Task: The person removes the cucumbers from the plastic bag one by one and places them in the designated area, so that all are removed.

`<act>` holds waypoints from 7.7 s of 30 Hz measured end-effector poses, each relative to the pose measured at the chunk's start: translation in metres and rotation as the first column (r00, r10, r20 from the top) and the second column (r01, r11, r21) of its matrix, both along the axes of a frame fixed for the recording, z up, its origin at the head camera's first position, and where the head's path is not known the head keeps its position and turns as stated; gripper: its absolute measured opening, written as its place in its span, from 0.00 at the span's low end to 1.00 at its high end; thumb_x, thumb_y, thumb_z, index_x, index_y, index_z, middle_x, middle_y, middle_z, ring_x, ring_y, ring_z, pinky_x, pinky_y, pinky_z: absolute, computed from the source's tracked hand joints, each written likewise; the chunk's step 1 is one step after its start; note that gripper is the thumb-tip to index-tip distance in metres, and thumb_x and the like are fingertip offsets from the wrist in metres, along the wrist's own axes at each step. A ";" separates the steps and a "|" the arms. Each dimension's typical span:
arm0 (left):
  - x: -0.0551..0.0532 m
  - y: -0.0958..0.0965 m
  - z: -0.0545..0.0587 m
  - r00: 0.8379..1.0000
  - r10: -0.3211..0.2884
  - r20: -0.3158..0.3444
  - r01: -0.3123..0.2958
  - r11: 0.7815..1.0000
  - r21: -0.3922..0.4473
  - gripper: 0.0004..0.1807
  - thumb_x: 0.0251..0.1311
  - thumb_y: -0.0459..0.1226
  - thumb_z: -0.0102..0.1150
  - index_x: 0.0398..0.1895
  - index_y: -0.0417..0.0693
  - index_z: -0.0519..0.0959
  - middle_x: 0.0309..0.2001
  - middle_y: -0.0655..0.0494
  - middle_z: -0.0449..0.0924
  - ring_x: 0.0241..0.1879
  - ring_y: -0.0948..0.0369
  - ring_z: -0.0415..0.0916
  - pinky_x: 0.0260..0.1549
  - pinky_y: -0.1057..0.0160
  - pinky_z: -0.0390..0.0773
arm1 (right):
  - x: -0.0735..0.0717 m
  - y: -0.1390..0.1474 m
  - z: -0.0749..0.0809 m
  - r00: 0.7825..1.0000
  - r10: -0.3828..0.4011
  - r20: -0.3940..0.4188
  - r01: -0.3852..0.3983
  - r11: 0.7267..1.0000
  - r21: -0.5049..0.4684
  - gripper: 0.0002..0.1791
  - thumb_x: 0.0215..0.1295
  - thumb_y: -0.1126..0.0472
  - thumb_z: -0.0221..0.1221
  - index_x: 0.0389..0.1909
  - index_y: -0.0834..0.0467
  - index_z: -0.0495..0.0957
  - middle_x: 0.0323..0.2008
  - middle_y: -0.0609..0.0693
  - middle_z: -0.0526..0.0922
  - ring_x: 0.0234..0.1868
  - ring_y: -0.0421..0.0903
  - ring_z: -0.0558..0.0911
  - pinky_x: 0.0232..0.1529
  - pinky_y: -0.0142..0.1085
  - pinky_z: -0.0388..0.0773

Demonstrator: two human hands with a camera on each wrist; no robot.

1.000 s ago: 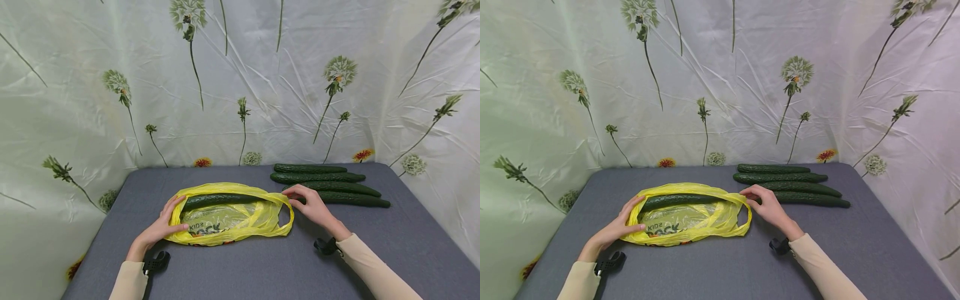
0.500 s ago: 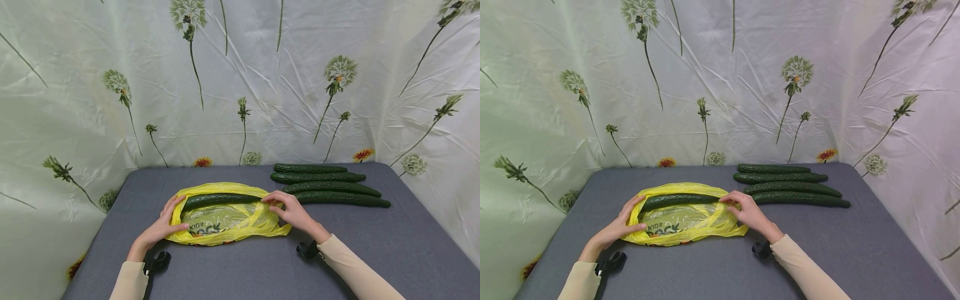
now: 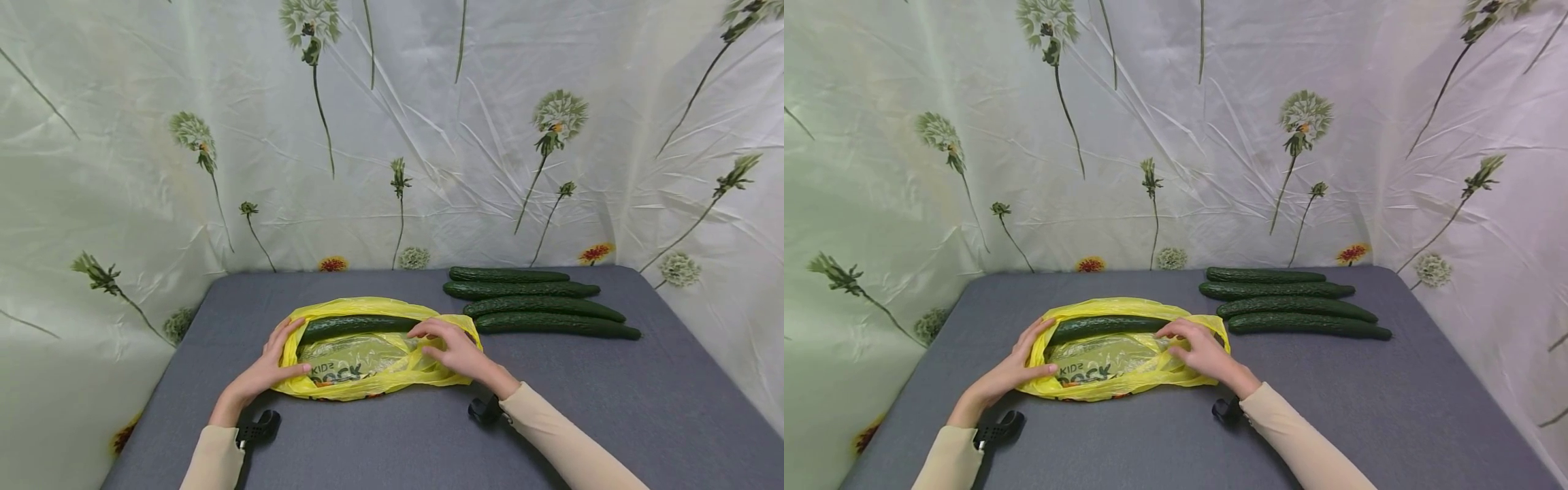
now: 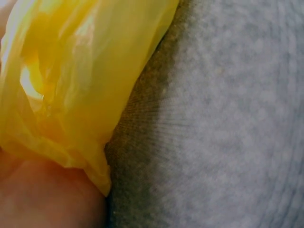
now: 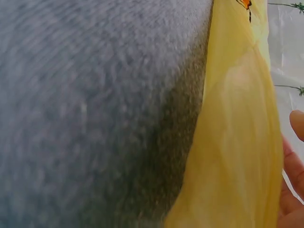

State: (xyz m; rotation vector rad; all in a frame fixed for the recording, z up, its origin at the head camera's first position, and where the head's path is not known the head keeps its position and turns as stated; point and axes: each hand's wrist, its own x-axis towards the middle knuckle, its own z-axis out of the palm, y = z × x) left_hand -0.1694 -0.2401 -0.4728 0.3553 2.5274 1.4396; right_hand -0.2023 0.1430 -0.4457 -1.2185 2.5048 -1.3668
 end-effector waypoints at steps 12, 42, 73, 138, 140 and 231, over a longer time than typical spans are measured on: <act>-0.001 0.002 0.004 1.000 -0.001 -0.009 0.002 1.000 0.010 0.48 0.57 0.41 0.65 0.76 0.55 0.48 0.74 0.43 0.25 0.69 0.35 0.20 0.50 0.22 0.36 | -0.008 -0.016 0.002 0.997 -0.075 -0.003 0.075 0.995 0.063 0.19 0.63 0.70 0.60 0.56 0.58 0.77 0.58 0.55 0.76 0.61 0.53 0.71 0.61 0.50 0.65; -0.001 0.000 0.000 1.000 0.005 0.003 -0.005 1.000 -0.006 0.47 0.58 0.44 0.65 0.76 0.55 0.48 0.75 0.46 0.25 0.70 0.38 0.21 0.51 0.23 0.37 | -0.049 -0.013 -0.010 0.975 -0.132 0.181 0.115 0.988 0.103 0.30 0.61 0.69 0.62 0.65 0.55 0.69 0.61 0.53 0.71 0.63 0.52 0.68 0.60 0.50 0.65; -0.001 -0.001 0.002 1.000 -0.001 -0.003 0.001 1.000 0.005 0.47 0.57 0.42 0.65 0.75 0.54 0.49 0.75 0.45 0.25 0.69 0.36 0.21 0.50 0.22 0.37 | -0.045 -0.024 -0.007 0.986 -0.070 0.153 0.056 0.994 0.098 0.28 0.61 0.71 0.61 0.64 0.58 0.70 0.60 0.53 0.74 0.61 0.51 0.71 0.59 0.47 0.67; -0.001 0.002 0.004 1.000 0.010 0.004 -0.010 1.000 0.024 0.47 0.57 0.40 0.66 0.75 0.53 0.49 0.75 0.43 0.26 0.69 0.36 0.20 0.51 0.22 0.35 | -0.035 -0.082 0.006 0.986 -0.097 -0.133 0.131 0.952 0.277 0.25 0.62 0.72 0.59 0.58 0.48 0.79 0.55 0.47 0.79 0.52 0.46 0.78 0.19 0.28 0.56; -0.001 0.001 0.004 1.000 0.007 0.002 -0.007 1.000 0.022 0.47 0.57 0.40 0.65 0.75 0.53 0.49 0.75 0.43 0.26 0.69 0.36 0.20 0.51 0.22 0.35 | -0.034 -0.080 0.008 0.985 -0.098 -0.142 0.135 0.952 0.276 0.25 0.61 0.72 0.58 0.58 0.48 0.79 0.55 0.47 0.79 0.51 0.47 0.78 0.19 0.29 0.56; 0.001 0.001 0.007 0.974 0.030 -0.224 -0.078 0.975 -0.208 0.41 0.55 0.42 0.67 0.71 0.43 0.60 0.72 0.33 0.42 0.67 0.31 0.38 0.49 0.22 0.51 | 0.000 0.060 0.020 0.962 -0.269 -0.045 0.272 0.958 0.089 0.25 0.57 0.72 0.62 0.56 0.53 0.80 0.54 0.50 0.80 0.56 0.53 0.74 0.52 0.55 0.70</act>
